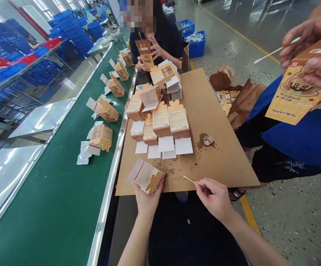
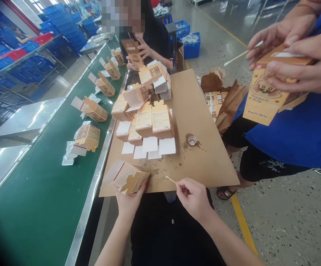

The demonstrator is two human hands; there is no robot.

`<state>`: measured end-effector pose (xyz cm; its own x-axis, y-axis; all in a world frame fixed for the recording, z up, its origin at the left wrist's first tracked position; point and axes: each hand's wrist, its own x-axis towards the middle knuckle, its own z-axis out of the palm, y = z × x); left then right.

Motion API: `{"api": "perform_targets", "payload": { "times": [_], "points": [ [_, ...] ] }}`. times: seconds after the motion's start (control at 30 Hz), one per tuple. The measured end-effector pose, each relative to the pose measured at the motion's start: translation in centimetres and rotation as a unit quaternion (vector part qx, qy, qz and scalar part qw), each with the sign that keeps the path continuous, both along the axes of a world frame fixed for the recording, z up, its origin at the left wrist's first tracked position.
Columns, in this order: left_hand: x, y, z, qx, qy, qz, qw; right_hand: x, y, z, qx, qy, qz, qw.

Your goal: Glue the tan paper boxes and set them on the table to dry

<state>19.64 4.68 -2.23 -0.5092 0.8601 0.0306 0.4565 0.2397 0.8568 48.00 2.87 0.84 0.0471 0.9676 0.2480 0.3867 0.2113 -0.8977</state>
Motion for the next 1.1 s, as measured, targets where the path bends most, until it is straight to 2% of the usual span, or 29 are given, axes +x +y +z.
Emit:
{"api": "perform_targets", "payload": {
  "times": [0.1,0.2,0.3,0.37,0.47,0.53,0.63,0.73,0.8,0.87,0.93,0.97,1.03,1.1],
  "points": [
    [-3.2,1.2,1.4,0.018,0.044,0.076,0.996,0.4,0.4,-0.1,0.013,0.008,-0.019,1.0],
    [-9.3,2.1,4.0,0.091,0.013,0.153,0.984,1.1,0.6,-0.3,0.017,0.014,-0.027,0.999],
    [-15.8,2.2,5.8,0.153,-0.01,0.178,0.972,1.3,0.6,-0.5,0.026,0.01,-0.028,0.999],
    [-18.9,2.1,6.1,0.115,0.004,0.202,0.973,1.2,0.7,-0.6,0.032,0.009,-0.021,0.999],
    [-20.7,1.9,5.8,0.044,0.0,0.259,0.965,0.9,1.0,-0.6,0.034,0.012,-0.007,0.999],
    [-20.4,1.6,5.7,0.056,-0.013,0.272,0.961,0.9,1.3,-0.6,0.038,0.012,-0.008,0.999],
    [-19.1,0.4,5.7,0.152,0.05,0.287,0.944,1.5,1.4,-0.7,0.043,0.01,-0.025,0.999],
    [-17.5,-0.5,5.6,0.279,0.169,0.288,0.9,2.6,1.0,-1.1,0.042,0.008,-0.048,0.998],
    [-16.4,0.3,5.8,0.366,0.214,0.25,0.87,3.4,0.6,-1.6,0.045,0.006,-0.057,0.997],
    [-15.0,2.5,6.3,0.43,0.213,0.185,0.857,3.9,0.2,-2.2,0.056,-0.001,-0.074,0.996],
    [-13.1,6.2,7.3,0.436,0.163,0.103,0.879,4.1,0.0,-2.7,0.07,-0.012,-0.097,0.993],
    [-12.1,8.5,7.9,0.408,0.121,0.064,0.902,4.2,0.0,-2.9,0.077,-0.016,-0.108,0.991],
    [-9.9,13.7,9.2,0.306,0.011,0.007,0.952,4.2,-0.1,-3.2,0.085,-0.018,-0.118,0.989],
    [-8.2,19.1,10.2,0.184,-0.108,0.003,0.977,4.2,-0.2,-3.3,0.086,-0.015,-0.123,0.989]
  ]
}}
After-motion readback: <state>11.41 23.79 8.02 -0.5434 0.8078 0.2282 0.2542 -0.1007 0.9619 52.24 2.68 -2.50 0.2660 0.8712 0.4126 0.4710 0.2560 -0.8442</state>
